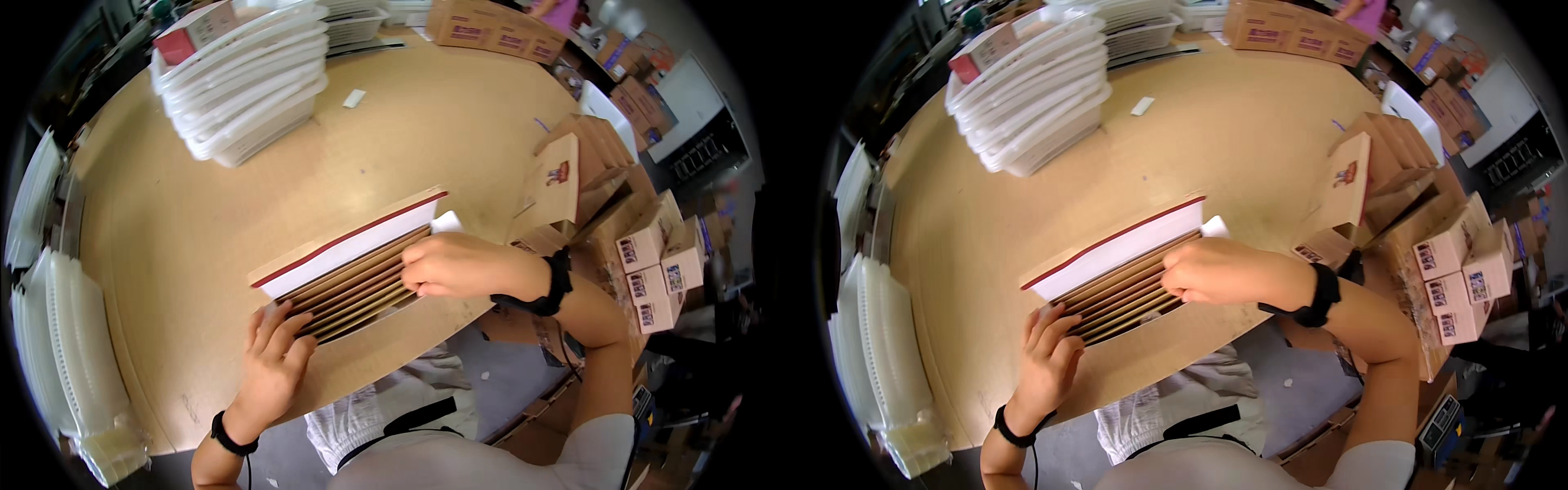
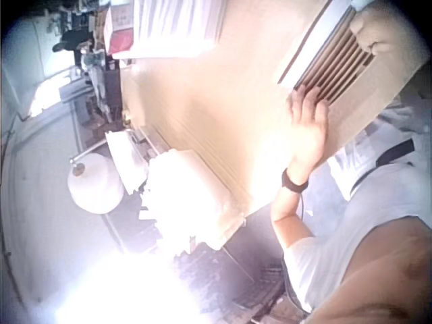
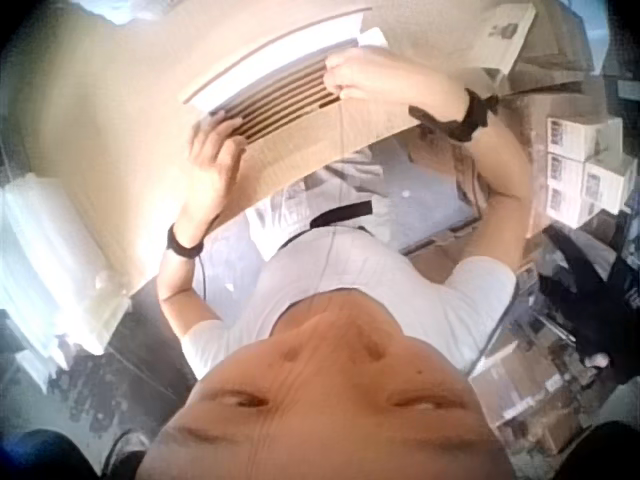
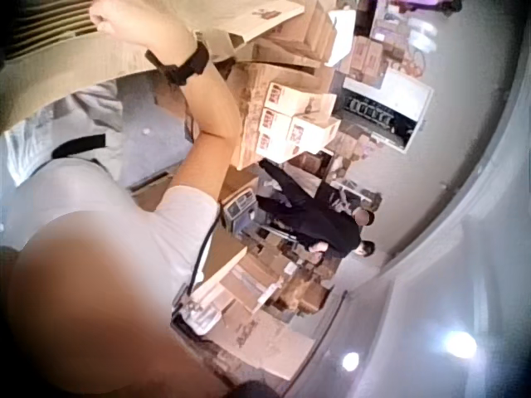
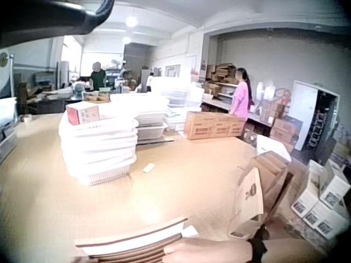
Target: The person opens a small cardboard box on a table and removes several booklets. They open each booklet to reveal an illustrated card inside, then place the cards on the table. The person repeats this process for multiple booklets.
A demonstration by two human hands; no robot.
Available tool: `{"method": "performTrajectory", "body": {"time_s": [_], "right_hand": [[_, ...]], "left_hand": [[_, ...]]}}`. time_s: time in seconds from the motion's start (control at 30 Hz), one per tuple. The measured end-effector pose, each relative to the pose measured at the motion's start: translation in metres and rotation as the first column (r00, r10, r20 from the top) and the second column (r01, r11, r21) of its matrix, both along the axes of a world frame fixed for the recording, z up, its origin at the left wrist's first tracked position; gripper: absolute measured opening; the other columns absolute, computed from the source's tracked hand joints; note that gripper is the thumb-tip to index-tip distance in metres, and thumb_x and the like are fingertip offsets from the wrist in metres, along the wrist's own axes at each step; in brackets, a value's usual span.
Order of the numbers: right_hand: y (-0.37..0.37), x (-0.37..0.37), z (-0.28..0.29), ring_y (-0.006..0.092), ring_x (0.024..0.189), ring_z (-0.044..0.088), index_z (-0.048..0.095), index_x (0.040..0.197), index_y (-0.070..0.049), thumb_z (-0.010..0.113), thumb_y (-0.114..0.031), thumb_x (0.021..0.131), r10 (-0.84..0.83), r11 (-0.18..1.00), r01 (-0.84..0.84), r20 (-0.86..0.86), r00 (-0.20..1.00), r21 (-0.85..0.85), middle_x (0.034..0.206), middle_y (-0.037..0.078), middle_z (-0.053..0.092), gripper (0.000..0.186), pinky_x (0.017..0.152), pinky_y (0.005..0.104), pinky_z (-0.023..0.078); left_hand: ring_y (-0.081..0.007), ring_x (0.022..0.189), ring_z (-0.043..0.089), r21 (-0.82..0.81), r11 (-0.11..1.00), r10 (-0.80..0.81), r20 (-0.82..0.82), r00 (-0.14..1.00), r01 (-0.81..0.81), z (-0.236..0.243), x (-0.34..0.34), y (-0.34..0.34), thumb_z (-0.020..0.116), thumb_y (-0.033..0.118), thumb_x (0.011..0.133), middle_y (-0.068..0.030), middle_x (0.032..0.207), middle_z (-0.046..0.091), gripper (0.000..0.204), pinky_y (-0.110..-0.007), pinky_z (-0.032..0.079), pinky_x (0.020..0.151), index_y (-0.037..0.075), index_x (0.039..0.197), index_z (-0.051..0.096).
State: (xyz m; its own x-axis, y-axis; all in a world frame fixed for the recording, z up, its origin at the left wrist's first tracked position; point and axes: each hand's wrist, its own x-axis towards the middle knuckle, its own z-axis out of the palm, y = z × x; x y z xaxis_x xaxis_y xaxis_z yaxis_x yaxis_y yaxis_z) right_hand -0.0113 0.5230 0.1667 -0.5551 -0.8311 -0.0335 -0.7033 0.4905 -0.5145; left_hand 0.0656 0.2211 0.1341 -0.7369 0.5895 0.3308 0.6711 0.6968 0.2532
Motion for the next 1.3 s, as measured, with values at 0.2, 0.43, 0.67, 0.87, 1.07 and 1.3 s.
{"method": "performTrajectory", "body": {"time_s": [0.2, 0.43, 0.67, 0.87, 1.07, 1.3], "right_hand": [[-0.006, -0.002, -0.009, 0.0301, 0.069, 0.059, 0.054, 0.065, -0.003, 0.066, -0.010, 0.070, 0.014, 1.000, -0.011, -0.124, 0.992, 0.019, 0.070, 0.011, 0.054, 0.014, 0.060, 0.0398, 0.048], [-0.014, 0.001, -0.022, 0.0223, 0.067, 0.057, 0.053, 0.063, -0.004, 0.060, -0.010, 0.066, 0.047, 0.999, -0.051, -0.362, 0.931, -0.004, 0.069, 0.007, 0.050, 0.010, 0.058, 0.0338, 0.047], [-0.022, 0.005, -0.025, 0.0175, 0.072, 0.054, 0.053, 0.066, -0.005, 0.059, -0.013, 0.068, 0.004, 0.997, -0.048, -0.593, 0.805, -0.057, 0.074, 0.004, 0.048, 0.010, 0.062, 0.0299, 0.045], [-0.020, 0.012, -0.013, 0.0232, 0.070, 0.054, 0.053, 0.077, -0.005, 0.058, -0.011, 0.074, -0.154, 0.979, 0.067, -0.482, 0.862, -0.193, 0.077, 0.008, 0.047, 0.008, 0.060, 0.0332, 0.045], [-0.001, 0.017, 0.025, 0.0247, 0.062, 0.053, 0.048, 0.088, -0.004, 0.056, -0.006, 0.087, -0.476, 0.814, 0.387, -0.117, 0.871, -0.433, 0.076, 0.010, 0.053, 0.008, 0.056, 0.0305, 0.043], [-0.009, 0.029, 0.034, 0.0154, 0.056, 0.048, 0.051, 0.090, -0.001, 0.057, -0.001, 0.086, -0.531, 0.724, 0.512, 0.099, 0.841, -0.462, 0.070, 0.008, 0.056, 0.007, 0.053, 0.0263, 0.039]], "left_hand": [[-0.0353, 0.117, 0.050, 0.013, 1.000, 0.018, 0.022, 1.000, -0.018, 0.001, 0.000, 0.000, 0.065, -0.001, 0.070, -0.0118, 0.115, 0.057, 0.016, -0.056, 0.032, 0.100, 0.008, 0.081, 0.056], [-0.0371, 0.117, 0.049, 0.024, 0.999, 0.039, 0.085, 0.996, -0.041, -0.004, 0.000, -0.008, 0.065, -0.005, 0.068, -0.0141, 0.115, 0.055, 0.020, -0.057, 0.029, 0.101, 0.006, 0.080, 0.054], [-0.0357, 0.117, 0.050, 0.045, 0.998, 0.037, 0.061, 0.997, -0.039, -0.007, -0.001, -0.017, 0.065, -0.005, 0.066, -0.0142, 0.116, 0.053, 0.022, -0.057, 0.029, 0.101, 0.007, 0.081, 0.054], [-0.0361, 0.116, 0.051, 0.035, 0.999, 0.026, 0.069, 0.997, -0.028, -0.009, -0.001, -0.025, 0.067, -0.005, 0.067, -0.0144, 0.115, 0.054, 0.023, -0.058, 0.032, 0.100, 0.008, 0.081, 0.054], [-0.0362, 0.115, 0.051, 0.067, 0.998, -0.003, 0.049, 0.999, 0.000, -0.007, -0.004, -0.032, 0.069, -0.002, 0.067, -0.0152, 0.115, 0.054, 0.024, -0.057, 0.033, 0.099, 0.008, 0.087, 0.060], [-0.0345, 0.108, 0.055, 0.264, 0.964, -0.023, 0.151, 0.988, -0.018, 0.009, 0.003, -0.042, 0.069, 0.001, 0.071, -0.0180, 0.116, 0.051, 0.033, -0.049, 0.043, 0.093, 0.004, 0.100, 0.053]]}}
